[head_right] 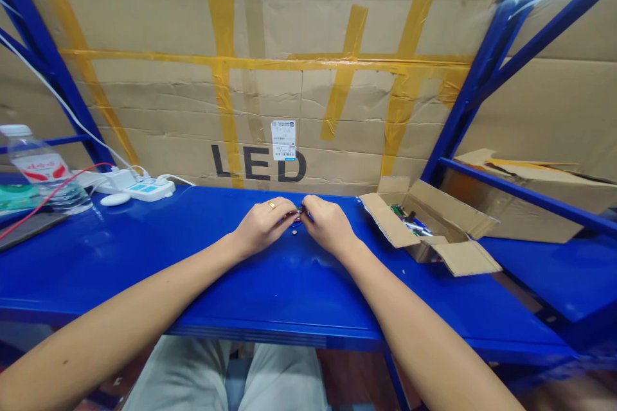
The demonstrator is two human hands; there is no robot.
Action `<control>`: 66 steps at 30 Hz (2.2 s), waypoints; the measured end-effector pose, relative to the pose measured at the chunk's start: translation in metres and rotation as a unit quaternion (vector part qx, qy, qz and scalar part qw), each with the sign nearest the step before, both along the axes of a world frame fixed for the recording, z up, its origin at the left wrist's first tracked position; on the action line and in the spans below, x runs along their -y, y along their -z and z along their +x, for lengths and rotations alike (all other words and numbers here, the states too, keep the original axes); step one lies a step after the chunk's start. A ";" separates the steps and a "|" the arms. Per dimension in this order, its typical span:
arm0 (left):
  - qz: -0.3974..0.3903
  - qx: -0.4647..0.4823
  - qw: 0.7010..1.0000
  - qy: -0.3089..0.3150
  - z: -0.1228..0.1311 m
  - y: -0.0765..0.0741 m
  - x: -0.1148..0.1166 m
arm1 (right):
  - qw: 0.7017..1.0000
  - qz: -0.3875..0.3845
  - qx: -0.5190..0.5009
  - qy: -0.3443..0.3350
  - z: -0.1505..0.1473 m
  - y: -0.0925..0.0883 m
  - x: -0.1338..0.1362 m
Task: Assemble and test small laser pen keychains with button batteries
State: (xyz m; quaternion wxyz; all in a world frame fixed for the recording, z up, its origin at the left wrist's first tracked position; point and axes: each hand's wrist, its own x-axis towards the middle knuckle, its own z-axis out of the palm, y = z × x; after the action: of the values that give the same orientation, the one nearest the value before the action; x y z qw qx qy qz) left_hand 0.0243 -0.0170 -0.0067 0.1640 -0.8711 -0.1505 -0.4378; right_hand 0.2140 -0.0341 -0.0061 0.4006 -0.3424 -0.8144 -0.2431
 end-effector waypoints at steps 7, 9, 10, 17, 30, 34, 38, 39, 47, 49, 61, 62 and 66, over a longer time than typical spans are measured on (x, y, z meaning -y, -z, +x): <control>-0.016 0.019 1.000 0.011 0.002 -0.002 0.001 | 1.000 0.007 0.019 -0.003 0.000 0.000 0.000; -0.004 0.031 0.999 0.020 0.002 -0.002 0.003 | 1.000 0.003 0.015 -0.002 0.000 -0.001 0.000; 0.003 0.038 0.999 0.028 0.002 -0.003 0.004 | 1.000 0.000 0.013 -0.003 -0.001 -0.001 0.000; 0.038 0.037 0.996 0.071 0.005 -0.002 0.011 | 1.000 0.001 0.007 0.001 0.001 -0.001 -0.001; 0.047 0.034 0.997 0.040 0.006 0.001 0.011 | 0.999 0.014 0.038 0.017 0.003 0.001 -0.002; 0.039 0.016 0.999 0.030 0.005 0.002 0.010 | 0.999 -0.001 0.033 0.023 0.002 -0.001 -0.001; 0.044 -0.003 0.999 0.020 0.006 0.001 0.011 | 0.999 -0.003 0.035 0.019 0.002 0.000 -0.001; 0.046 -0.007 0.999 0.017 0.007 0.001 0.011 | 0.999 -0.003 0.039 0.019 0.002 0.000 -0.001; 0.116 -0.037 0.992 -0.025 0.016 -0.001 0.020 | 0.997 -0.050 0.052 -0.001 0.003 0.000 0.002; 0.126 -0.055 0.990 -0.031 0.019 -0.001 0.024 | 0.996 -0.083 0.021 -0.014 0.002 -0.001 0.003; -0.216 -0.121 0.960 -0.128 -0.020 -0.015 -0.010 | 0.968 -0.188 -0.168 0.005 0.002 -0.002 -0.001; -0.235 -0.162 0.951 -0.123 -0.024 -0.014 -0.013 | 0.967 -0.189 -0.170 0.004 0.003 -0.003 -0.001; -0.296 -0.230 0.922 -0.101 -0.033 -0.009 -0.019 | 0.959 -0.237 -0.156 -0.005 0.004 -0.004 -0.001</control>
State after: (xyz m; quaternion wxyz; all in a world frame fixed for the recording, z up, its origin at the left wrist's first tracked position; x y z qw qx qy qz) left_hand -0.0087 0.0017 0.0023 -0.0274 -0.9369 -0.3185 -0.1417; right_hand 0.2184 -0.0332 -0.0020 0.4313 -0.4566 -0.7780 0.0152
